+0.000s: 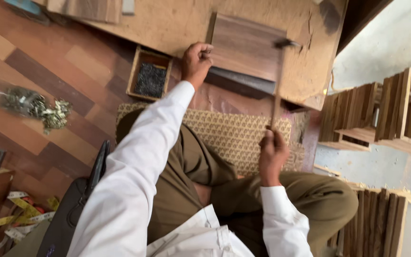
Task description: The person assembles small wooden frames by placing rectangular wood pieces on a workbench, positioning nails, and hammering them in. The person handles multiple wood pieces and nails, using a hammer to secure the nails into the wood.
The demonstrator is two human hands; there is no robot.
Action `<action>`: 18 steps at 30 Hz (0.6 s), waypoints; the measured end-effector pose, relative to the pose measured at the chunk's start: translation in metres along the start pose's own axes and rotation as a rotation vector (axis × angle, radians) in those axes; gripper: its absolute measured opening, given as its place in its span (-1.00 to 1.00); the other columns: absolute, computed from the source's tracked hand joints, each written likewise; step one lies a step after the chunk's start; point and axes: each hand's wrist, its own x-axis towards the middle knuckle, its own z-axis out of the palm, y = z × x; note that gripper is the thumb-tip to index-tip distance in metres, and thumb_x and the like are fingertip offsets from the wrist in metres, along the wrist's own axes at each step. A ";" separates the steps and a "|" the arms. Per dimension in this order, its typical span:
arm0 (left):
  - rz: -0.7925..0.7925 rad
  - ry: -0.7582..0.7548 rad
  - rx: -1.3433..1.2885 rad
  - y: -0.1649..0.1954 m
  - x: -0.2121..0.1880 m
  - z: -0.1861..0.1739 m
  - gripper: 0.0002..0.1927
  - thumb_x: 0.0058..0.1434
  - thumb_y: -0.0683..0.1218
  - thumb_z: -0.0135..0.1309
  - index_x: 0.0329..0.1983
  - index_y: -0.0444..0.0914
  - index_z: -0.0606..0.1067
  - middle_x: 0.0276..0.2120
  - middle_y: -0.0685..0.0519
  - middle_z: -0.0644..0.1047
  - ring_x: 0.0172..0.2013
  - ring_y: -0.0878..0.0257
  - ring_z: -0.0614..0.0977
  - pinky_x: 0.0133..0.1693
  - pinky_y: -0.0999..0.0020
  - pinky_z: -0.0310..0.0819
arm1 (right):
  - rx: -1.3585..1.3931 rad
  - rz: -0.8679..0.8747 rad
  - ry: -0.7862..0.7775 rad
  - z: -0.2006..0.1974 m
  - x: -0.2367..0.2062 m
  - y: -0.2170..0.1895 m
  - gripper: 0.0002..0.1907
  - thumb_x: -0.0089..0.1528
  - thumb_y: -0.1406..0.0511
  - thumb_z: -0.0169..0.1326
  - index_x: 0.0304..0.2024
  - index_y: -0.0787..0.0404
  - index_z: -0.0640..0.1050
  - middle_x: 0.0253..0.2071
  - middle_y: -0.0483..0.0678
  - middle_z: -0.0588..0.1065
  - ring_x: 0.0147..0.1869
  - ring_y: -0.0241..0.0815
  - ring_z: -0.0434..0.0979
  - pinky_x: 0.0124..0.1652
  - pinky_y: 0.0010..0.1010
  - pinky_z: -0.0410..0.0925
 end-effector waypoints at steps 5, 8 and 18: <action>0.080 0.064 0.336 0.001 0.012 0.005 -0.76 0.14 -0.17 0.33 -0.15 -0.36 0.61 -0.07 -0.17 0.54 -0.10 0.05 0.60 -0.05 0.25 0.53 | 0.203 0.541 -0.001 -0.032 0.022 -0.004 -0.71 0.41 0.24 -0.02 -0.02 0.35 0.56 -0.54 -0.13 0.37 -0.61 -0.38 0.19 -0.63 -0.52 0.07; -0.007 -0.009 0.237 0.010 0.011 0.007 -0.74 0.07 -0.14 0.35 -0.20 -0.36 0.63 -0.13 -0.11 0.57 -0.21 0.15 0.64 -0.12 0.29 0.57 | 0.299 0.629 -0.035 -0.034 0.025 0.001 -0.71 0.40 0.24 -0.03 -0.03 0.36 0.54 -0.54 -0.14 0.37 -0.60 -0.39 0.19 -0.63 -0.53 0.07; -0.603 -0.358 -0.676 0.061 -0.006 -0.002 -0.65 0.24 0.01 0.26 -0.08 -0.32 0.51 -0.27 -0.05 0.62 -0.35 0.19 0.67 -0.36 0.29 0.67 | 0.416 0.658 -0.010 -0.032 0.024 0.013 -0.71 0.40 0.24 -0.04 -0.01 0.34 0.54 -0.52 -0.11 0.39 -0.59 -0.38 0.20 -0.62 -0.54 0.08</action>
